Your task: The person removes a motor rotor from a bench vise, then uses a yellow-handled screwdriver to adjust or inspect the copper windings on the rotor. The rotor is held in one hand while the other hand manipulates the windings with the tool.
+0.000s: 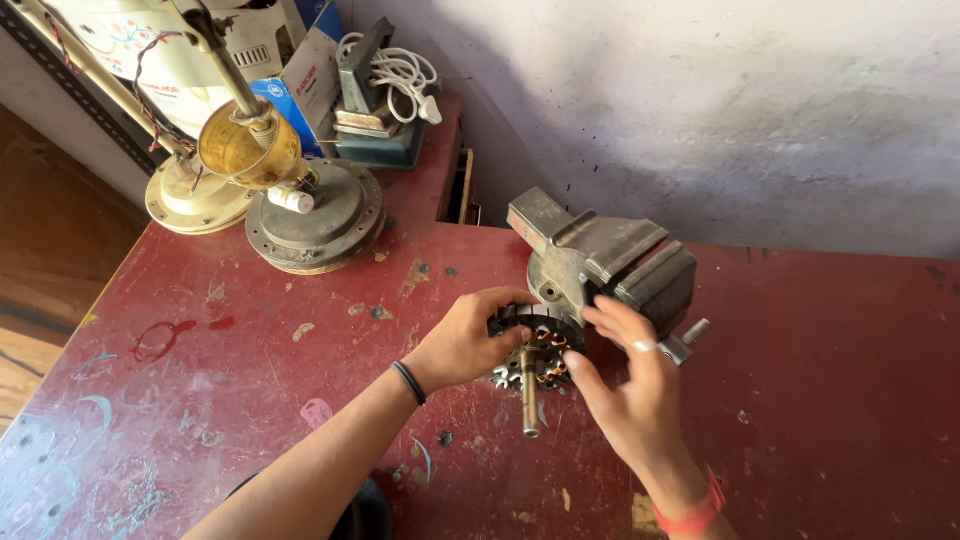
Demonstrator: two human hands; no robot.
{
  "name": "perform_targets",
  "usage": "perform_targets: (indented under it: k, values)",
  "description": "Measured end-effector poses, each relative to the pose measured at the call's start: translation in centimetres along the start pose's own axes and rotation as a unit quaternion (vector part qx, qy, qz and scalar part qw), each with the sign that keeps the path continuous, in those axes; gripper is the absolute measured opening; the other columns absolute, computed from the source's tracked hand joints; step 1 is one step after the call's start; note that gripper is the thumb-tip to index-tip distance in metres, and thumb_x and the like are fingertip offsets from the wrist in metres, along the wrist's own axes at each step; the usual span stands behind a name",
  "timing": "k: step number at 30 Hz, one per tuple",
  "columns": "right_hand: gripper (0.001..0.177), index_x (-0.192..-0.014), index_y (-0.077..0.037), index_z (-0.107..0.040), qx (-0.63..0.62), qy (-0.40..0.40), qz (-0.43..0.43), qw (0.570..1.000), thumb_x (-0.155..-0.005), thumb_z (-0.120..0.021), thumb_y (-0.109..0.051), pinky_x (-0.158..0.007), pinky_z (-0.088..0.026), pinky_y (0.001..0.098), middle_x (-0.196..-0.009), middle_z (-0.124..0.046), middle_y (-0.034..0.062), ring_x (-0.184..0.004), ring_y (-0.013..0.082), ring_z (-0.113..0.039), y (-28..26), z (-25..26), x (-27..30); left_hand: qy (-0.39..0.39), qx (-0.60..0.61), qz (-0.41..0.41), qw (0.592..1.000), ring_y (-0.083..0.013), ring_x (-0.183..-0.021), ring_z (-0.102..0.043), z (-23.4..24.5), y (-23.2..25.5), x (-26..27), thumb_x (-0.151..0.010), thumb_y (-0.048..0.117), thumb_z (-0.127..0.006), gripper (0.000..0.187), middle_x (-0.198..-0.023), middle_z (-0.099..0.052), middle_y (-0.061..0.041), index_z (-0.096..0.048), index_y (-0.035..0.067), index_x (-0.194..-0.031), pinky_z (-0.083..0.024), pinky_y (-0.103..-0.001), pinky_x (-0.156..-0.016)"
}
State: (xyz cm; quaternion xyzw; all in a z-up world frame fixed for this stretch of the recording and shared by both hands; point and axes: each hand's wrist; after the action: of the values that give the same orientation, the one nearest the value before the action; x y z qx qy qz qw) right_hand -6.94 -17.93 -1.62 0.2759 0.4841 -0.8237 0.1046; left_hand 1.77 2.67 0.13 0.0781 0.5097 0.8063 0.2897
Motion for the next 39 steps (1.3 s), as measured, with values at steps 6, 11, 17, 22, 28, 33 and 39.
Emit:
perform_targets:
  k: [6, 11, 17, 22, 28, 33, 39]
  values:
    - [0.033, -0.112, 0.002, -0.061, -0.052, -0.036, -0.05, 0.997, -0.083, -0.075, -0.006, -0.09, -0.06, 0.0354, -0.125, -0.073, 0.016, -0.106, 0.0255, -0.074, 1.0, -3.5, -2.0, 0.013, 0.0, 0.035, 0.999, -0.0232, -0.095, -0.075, 0.4, 0.0, -0.5, -0.078, 0.005, -0.07, 0.044, -0.103, -0.075, -0.015, -0.064, 0.0, -0.122, -0.059, -0.036, -0.087]
    - [0.025, -0.102, 0.002, -0.063, 0.01, 0.008, 0.011, 1.0, -0.083, -0.076, -0.007, -0.092, -0.058, 0.0387, -0.131, -0.067, 0.0197, -0.118, 0.03, -0.068, 2.0, -4.3, -0.8, 0.016, -0.014, 0.053, 0.998, -0.0243, -0.09, -0.076, 0.2, 0.4, -0.7, -0.079, 0.007, -0.067, 0.04, -0.099, -0.076, -0.016, -0.066, 0.0, -0.118, -0.059, -0.037, -0.084]
    - [0.026, -0.108, 0.003, -0.066, 0.025, 0.005, 0.02, 0.999, -0.088, -0.076, -0.011, -0.1, -0.057, 0.043, -0.131, -0.067, 0.0198, -0.122, 0.033, -0.066, 2.8, -4.6, -0.5, 0.024, -0.012, 0.046, 0.999, -0.0237, -0.087, -0.076, 0.0, 0.6, -0.9, -0.082, 0.01, -0.067, 0.036, -0.095, -0.076, -0.016, -0.067, 0.001, -0.118, -0.059, -0.037, -0.081]
    - [0.024, -0.105, 0.004, -0.066, 0.026, 0.023, 0.022, 0.999, -0.088, -0.076, -0.009, -0.097, -0.058, 0.0403, -0.126, -0.068, 0.0199, -0.117, 0.0313, -0.068, 2.8, -4.5, -0.4, 0.011, -0.021, 0.05, 0.998, -0.0218, -0.079, -0.077, -0.1, 0.7, -0.8, -0.085, 0.015, -0.07, 0.034, -0.089, -0.076, -0.014, -0.066, 0.002, -0.116, -0.059, -0.036, -0.075]
    - [0.021, -0.102, 0.004, -0.068, 0.028, 0.038, 0.041, 0.998, -0.087, -0.077, -0.007, -0.091, -0.059, 0.0375, -0.123, -0.071, 0.0191, -0.113, 0.0298, -0.07, 2.8, -4.5, -0.3, 0.016, -0.034, 0.017, 0.999, -0.0219, -0.077, -0.075, -0.3, 0.5, -0.7, -0.086, 0.018, -0.075, 0.032, -0.087, -0.075, -0.014, -0.066, 0.001, -0.111, -0.058, -0.036, -0.072]
    - [0.019, -0.102, 0.003, -0.069, 0.032, 0.036, 0.045, 0.998, -0.089, -0.078, -0.008, -0.09, -0.061, 0.0364, -0.124, -0.071, 0.0183, -0.114, 0.0296, -0.07, 2.7, -4.4, -0.1, 0.015, -0.031, -0.001, 0.999, -0.0211, -0.078, -0.075, -0.4, 0.3, -0.6, -0.087, 0.017, -0.074, 0.031, -0.089, -0.075, -0.014, -0.065, 0.001, -0.111, -0.059, -0.036, -0.072]
    - [0.019, -0.103, 0.004, -0.069, 0.025, 0.032, 0.036, 0.999, -0.089, -0.078, -0.007, -0.091, -0.06, 0.0368, -0.125, -0.071, 0.0171, -0.115, 0.0285, -0.069, 2.7, -4.3, 0.1, 0.019, -0.037, 0.011, 0.999, -0.0214, -0.078, -0.075, -0.6, 0.1, -0.5, -0.087, 0.016, -0.074, 0.03, -0.088, -0.075, -0.014, -0.065, 0.0, -0.111, -0.058, -0.036, -0.073]
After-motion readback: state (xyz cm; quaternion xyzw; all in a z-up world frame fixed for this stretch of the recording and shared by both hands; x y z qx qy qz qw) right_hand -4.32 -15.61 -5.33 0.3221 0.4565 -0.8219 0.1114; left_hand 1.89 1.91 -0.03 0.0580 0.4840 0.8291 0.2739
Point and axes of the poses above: each hand's wrist, its own x-axis away from the middle knuckle, its own z-axis out of the back of the hand, y = z × x
